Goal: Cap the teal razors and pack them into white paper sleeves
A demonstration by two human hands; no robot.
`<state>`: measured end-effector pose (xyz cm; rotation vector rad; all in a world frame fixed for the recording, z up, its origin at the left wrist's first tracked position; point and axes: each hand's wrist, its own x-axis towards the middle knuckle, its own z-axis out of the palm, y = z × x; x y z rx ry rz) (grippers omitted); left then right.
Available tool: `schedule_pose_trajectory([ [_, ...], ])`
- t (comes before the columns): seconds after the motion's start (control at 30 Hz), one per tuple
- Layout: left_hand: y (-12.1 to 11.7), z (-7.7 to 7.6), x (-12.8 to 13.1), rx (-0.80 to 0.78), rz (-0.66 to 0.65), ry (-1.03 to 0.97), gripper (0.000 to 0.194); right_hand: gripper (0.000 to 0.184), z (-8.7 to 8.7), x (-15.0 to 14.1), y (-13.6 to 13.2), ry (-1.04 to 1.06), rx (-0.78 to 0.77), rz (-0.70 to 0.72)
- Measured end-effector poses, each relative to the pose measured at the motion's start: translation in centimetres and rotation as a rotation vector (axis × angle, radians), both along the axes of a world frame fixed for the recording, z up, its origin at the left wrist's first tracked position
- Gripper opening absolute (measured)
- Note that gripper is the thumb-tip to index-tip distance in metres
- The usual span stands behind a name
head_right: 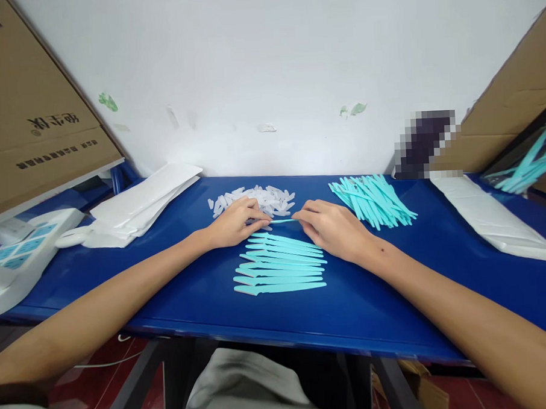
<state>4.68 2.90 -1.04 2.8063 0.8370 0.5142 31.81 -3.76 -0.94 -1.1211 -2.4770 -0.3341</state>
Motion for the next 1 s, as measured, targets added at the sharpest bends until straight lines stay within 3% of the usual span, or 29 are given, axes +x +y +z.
schedule_pose_trajectory([
  [0.4, 0.3, -0.7, 0.0, 0.069, -0.046, -0.191, 0.032, 0.031, -0.2, -1.2, -0.1, 0.217, -0.097, 0.054],
  [0.67, 0.2, 0.5, -1.0, 0.152, 0.046, 0.010, 0.035, 0.033, 0.3, -0.5, -0.1, 0.042, -0.146, -0.105],
  [0.8, 0.1, 0.8, -2.2, 0.089, 0.076, 0.041, 0.034, 0.033, 0.2, 0.4, -0.2, -0.016, -0.182, -0.127],
  [0.9, -0.1, 0.7, -2.6, 0.097, 0.014, 0.086, 0.038, 0.034, 0.5, 0.3, -0.4, -0.007, -0.169, -0.087],
  [1.0, -0.3, 0.6, -2.6, 0.180, -0.065, 0.159, 0.038, 0.033, 0.8, -0.2, -0.8, 0.001, -0.207, 0.050],
])
